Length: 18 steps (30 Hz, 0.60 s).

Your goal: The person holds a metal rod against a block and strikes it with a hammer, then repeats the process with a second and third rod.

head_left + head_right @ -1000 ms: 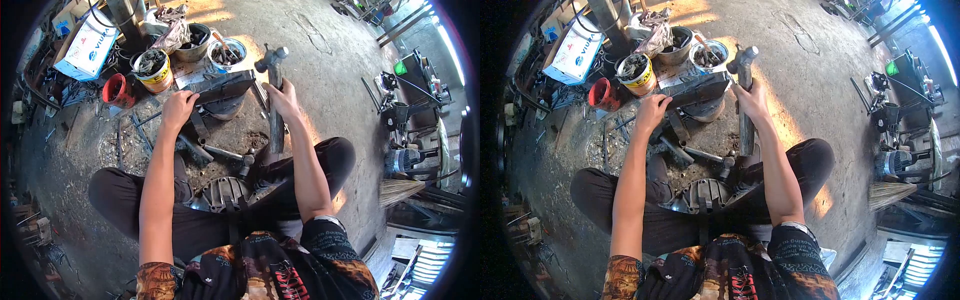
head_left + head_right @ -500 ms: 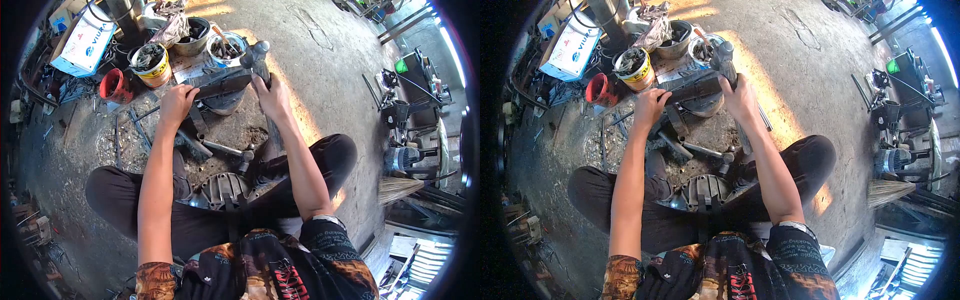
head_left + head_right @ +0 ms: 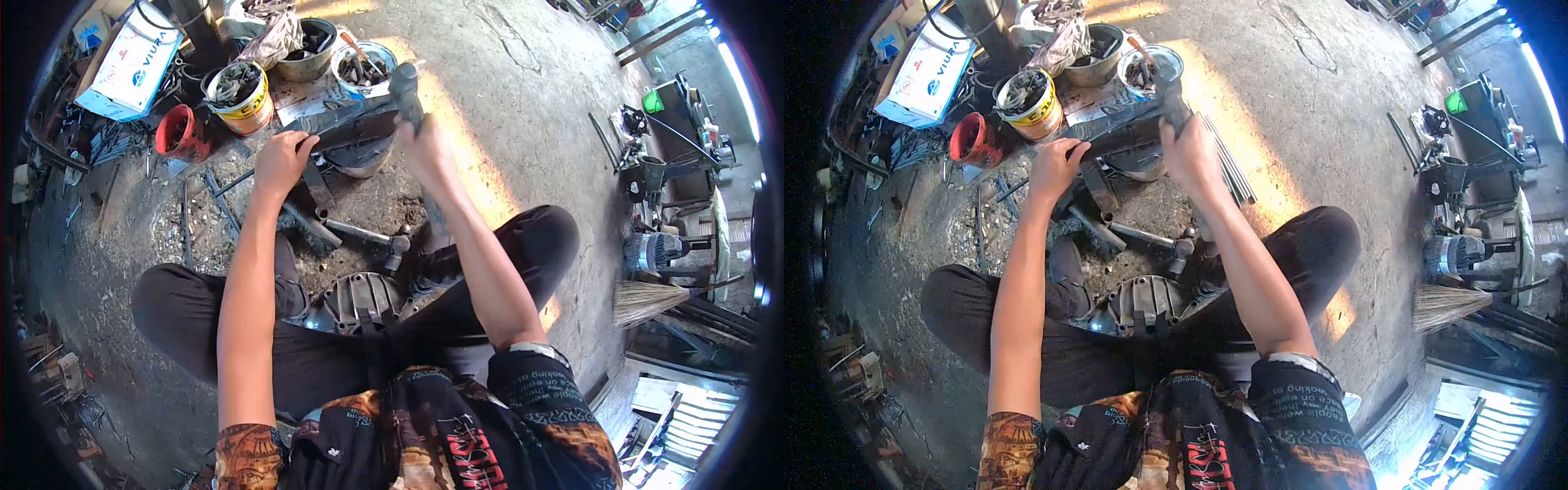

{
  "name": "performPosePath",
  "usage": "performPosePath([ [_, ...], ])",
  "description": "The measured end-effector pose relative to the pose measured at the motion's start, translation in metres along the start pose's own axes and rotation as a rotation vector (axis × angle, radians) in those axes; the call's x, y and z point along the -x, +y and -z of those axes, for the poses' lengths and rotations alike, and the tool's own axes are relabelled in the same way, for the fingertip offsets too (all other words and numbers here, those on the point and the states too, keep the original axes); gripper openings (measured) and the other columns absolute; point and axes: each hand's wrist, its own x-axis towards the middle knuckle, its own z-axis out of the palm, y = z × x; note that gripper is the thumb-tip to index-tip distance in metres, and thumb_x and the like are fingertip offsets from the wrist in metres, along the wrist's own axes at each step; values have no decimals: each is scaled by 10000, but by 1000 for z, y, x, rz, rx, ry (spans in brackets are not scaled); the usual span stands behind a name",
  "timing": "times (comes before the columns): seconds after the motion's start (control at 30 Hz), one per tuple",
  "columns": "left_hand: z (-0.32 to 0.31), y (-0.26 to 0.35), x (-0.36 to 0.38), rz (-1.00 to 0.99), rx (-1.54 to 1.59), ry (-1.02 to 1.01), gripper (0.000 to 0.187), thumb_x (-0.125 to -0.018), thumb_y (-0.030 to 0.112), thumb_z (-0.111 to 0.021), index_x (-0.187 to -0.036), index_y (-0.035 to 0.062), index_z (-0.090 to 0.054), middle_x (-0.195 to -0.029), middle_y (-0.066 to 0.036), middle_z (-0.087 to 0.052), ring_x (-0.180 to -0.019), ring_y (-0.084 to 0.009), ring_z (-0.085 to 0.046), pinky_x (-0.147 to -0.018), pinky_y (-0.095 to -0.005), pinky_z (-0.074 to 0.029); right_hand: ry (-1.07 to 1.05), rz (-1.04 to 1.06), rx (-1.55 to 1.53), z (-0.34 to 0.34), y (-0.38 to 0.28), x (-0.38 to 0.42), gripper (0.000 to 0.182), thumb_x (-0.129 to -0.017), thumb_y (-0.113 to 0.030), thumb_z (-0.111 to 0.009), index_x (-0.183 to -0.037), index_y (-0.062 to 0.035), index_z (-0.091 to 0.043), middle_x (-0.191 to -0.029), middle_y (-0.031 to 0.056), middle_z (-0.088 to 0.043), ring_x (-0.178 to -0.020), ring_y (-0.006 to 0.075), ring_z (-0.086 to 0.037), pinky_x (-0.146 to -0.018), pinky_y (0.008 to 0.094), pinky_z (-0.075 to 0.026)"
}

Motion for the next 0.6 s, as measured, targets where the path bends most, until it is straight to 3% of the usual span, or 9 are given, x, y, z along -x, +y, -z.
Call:
performPosePath([
  [0.07, 4, 5, -2, 42, -58, -37, 298, -926, 313, -672, -918, 26, -754, -873, -175, -712, -824, -378, -687, -725, -437, -544, 278, 176, 80, -37, 40, -12, 474, -947, -393, -616, -959, 81, -615, -738, 219, -648, -707, 319, -678, -647, 438, -520],
  [0.1, 6, 3, -2, 48, -37, -52, 292, -924, 313, -672, -931, 34, -759, -886, -175, -714, -831, -378, -687, -727, -436, -547, 281, 183, 76, -30, 35, -16, 474, -947, -393, -616, -959, 81, -615, -738, 219, -648, -707, 319, -678, -647, 438, -520],
  [0.17, 6, -2, 2, 49, -62, -37, 288, -924, 303, -671, -935, 29, -757, -896, -177, -714, -836, -381, -686, -732, -436, -548, -30, -143, -224, -11, 29, -15, 510, -947, -434, -633, -885, 72, -619, -652, 151, -619, -590, 269, -647, -560, 424, -515],
  [0.2, 6, -3, 1, 38, -79, -15, 284, -925, 294, -670, -939, 23, -756, -905, -179, -714, -842, -383, -685, -737, -437, -549, -1, -131, -252, -12, 29, -20, 535, -944, -470, -644, -847, 56, -625, -607, 102, -593, -507, 224, -606, -487, 403, -491],
  [0.27, 5, -2, 1, 30, -85, -7, 274, -924, 275, -670, -937, 14, -753, -899, -184, -709, -836, -389, -681, -737, -441, -547, -45, -203, -254, -7, 38, -21, 522, -951, -471, -636, -847, 40, -627, -622, 107, -606, -501, 216, -603, -469, 393, -474],
  [0.4, 3, 2, 2, 5, -39, 14, 233, -924, 210, -666, -925, -10, -742, -870, -197, -684, -812, -404, -666, -734, -452, -540, -7, -156, -241, -7, 36, -19, 512, -951, -454, -636, -866, 51, -622, -640, 132, -620, -535, 238, -625, -504, 408, -481],
  [0.6, 3, 1, 2, -35, -53, 41, 227, -928, 200, -677, -975, -11, -745, -863, -191, -681, -798, -392, -666, -718, -441, -521, 108, 27, -109, 0, 16, -5, 534, -934, -453, -637, -922, 80, -611, -734, 237, -657, -703, 345, -667, -678, 468, -505],
])
